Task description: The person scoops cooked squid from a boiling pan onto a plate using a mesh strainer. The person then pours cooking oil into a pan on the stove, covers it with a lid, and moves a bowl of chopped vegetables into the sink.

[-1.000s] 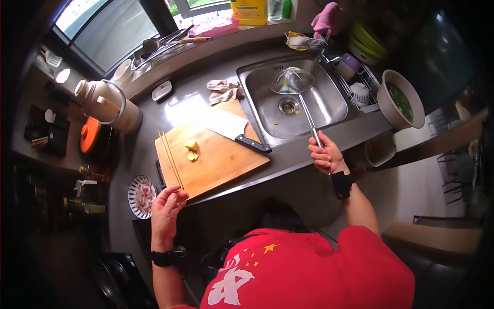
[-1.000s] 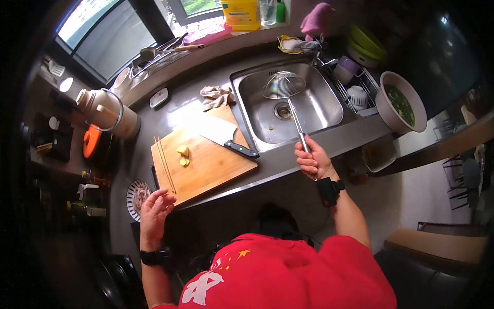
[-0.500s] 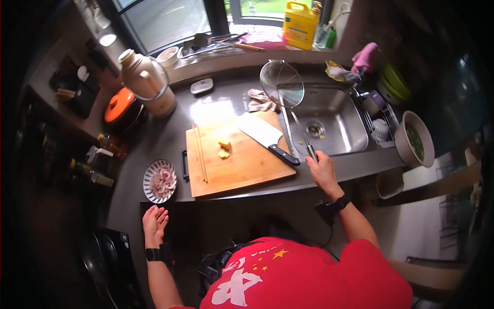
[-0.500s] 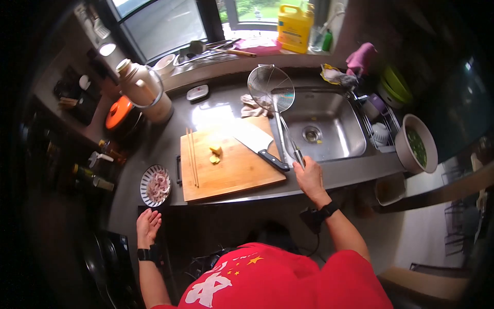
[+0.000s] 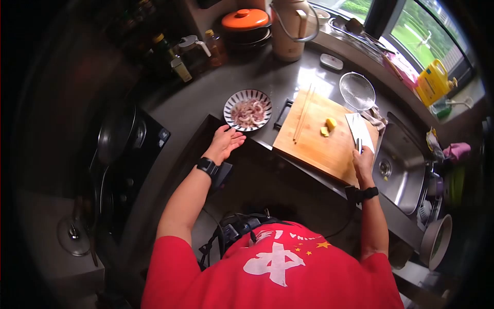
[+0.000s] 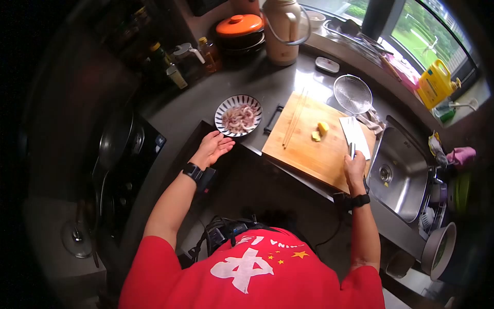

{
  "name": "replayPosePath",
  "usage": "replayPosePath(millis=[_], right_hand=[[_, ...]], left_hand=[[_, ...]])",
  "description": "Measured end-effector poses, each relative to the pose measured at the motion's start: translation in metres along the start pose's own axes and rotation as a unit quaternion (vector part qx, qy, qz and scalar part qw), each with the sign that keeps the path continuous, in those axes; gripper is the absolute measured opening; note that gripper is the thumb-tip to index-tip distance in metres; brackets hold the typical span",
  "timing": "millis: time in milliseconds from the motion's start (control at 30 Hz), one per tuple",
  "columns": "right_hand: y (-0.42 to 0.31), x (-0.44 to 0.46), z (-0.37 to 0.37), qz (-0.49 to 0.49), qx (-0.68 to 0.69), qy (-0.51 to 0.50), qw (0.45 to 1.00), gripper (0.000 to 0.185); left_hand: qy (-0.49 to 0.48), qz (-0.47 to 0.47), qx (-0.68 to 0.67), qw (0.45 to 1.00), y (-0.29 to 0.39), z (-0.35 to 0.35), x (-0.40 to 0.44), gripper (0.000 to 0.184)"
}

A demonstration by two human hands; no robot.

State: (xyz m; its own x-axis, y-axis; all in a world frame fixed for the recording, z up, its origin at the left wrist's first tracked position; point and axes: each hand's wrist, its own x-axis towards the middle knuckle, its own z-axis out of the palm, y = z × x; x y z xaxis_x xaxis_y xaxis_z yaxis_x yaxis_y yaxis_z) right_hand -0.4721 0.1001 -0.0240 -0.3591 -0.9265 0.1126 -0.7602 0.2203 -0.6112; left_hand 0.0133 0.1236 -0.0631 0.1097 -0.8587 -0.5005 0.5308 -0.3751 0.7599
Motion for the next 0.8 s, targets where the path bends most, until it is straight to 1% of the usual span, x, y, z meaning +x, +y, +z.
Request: replayPosePath(millis=[33, 67, 100, 167, 200, 233, 267, 300, 367, 400, 433, 500, 533, 567, 600, 633, 667, 700, 733, 767, 800], right_hand=[[0.015, 0.011, 0.015, 0.01, -0.002, -0.009, 1.0, 0.028], [0.017, 0.012, 0.021, 0.007, 0.032, -0.016, 0.999, 0.029], [0.02, 0.013, 0.026, 0.005, 0.028, -0.02, 0.999, 0.029], [0.012, 0.011, 0.031, 0.015, 0.0, -0.01, 1.0, 0.033], [0.009, 0.008, 0.031, 0.014, -0.002, -0.014, 1.0, 0.033], [-0.001, 0.001, 0.026, 0.032, 0.001, -0.027, 0.999, 0.035], [-0.009, -0.005, 0.024, 0.05, 0.003, -0.039, 0.998, 0.038], [-0.005, -0.007, 0.027, 0.049, 0.002, -0.041, 0.998, 0.038], [-0.003, -0.013, 0.027, -0.002, -0.02, -0.063, 0.998, 0.041], [-0.001, -0.016, 0.026, 0.01, -0.032, -0.064, 0.997, 0.041], [-0.008, -0.021, 0.022, 0.009, -0.034, -0.064, 0.997, 0.041], [-0.016, -0.03, 0.016, -0.033, -0.061, -0.058, 0.996, 0.041], [-0.012, -0.032, 0.018, -0.026, -0.042, -0.052, 0.997, 0.041], [-0.004, -0.034, 0.02, -0.026, -0.043, -0.051, 0.997, 0.041], [0.005, -0.037, 0.02, -0.061, -0.068, -0.013, 0.996, 0.041], [0.01, -0.038, 0.019, -0.094, -0.093, 0.024, 0.991, 0.041], [-0.017, -0.051, 0.006, -0.024, -0.042, -0.008, 0.999, 0.039], [-0.026, -0.06, -0.002, -0.021, -0.046, -0.007, 0.999, 0.039], [-0.029, -0.069, -0.01, -0.05, -0.028, 0.02, 0.998, 0.037], [-0.027, -0.077, -0.014, -0.075, -0.01, 0.047, 0.996, 0.036], [-0.023, -0.083, -0.016, -0.078, 0.001, 0.057, 0.995, 0.033]], left_hand=[[-0.003, 0.008, 0.0, 1.0, -0.001, 0.002, 0.002, 0.05], [0.001, 0.006, -0.003, 1.0, -0.002, 0.002, 0.006, 0.05], [-0.001, 0.009, -0.004, 1.0, -0.003, 0.001, 0.01, 0.052], [0.001, 0.01, -0.008, 1.0, -0.006, 0.001, 0.015, 0.053], [-0.005, 0.02, -0.022, 1.0, -0.008, 0.002, 0.017, 0.053], [-0.012, 0.03, -0.036, 0.999, -0.009, 0.004, 0.019, 0.054], [0.013, 0.025, -0.048, 0.998, -0.007, 0.009, 0.017, 0.056], [0.015, 0.024, -0.05, 0.998, -0.009, 0.007, 0.023, 0.056], [0.008, 0.033, -0.065, 0.997, -0.01, 0.008, 0.031, 0.056], [0.038, 0.038, -0.07, 0.996, -0.013, 0.009, 0.034, 0.052], [0.038, 0.037, -0.072, 0.996, -0.01, 0.01, 0.033, 0.052], [0.02, 0.048, -0.013, 0.999, -0.003, 0.011, 0.033, 0.045], [0.019, 0.048, -0.014, 0.999, -0.001, 0.011, 0.033, 0.045], [0.024, 0.05, 0.018, 0.998, 0.001, 0.01, 0.033, 0.042], [0.029, 0.052, 0.049, 0.997, 0.003, 0.008, 0.034, 0.04], [0.028, 0.051, 0.048, 0.997, 0.006, 0.005, 0.032, 0.04], [-0.023, 0.048, 0.036, 0.998, 0.007, 0.001, 0.028, 0.039], [-0.074, 0.043, 0.024, 0.996, 0.007, -0.003, 0.023, 0.037], [-0.098, 0.022, 0.017, 0.995, 0.012, -0.004, 0.011, 0.038], [-0.103, -0.007, 0.025, 0.994, 0.013, -0.002, 0.006, 0.041], [-0.121, -0.022, 0.037, 0.992, 0.014, 0.002, 0.001, 0.043]])
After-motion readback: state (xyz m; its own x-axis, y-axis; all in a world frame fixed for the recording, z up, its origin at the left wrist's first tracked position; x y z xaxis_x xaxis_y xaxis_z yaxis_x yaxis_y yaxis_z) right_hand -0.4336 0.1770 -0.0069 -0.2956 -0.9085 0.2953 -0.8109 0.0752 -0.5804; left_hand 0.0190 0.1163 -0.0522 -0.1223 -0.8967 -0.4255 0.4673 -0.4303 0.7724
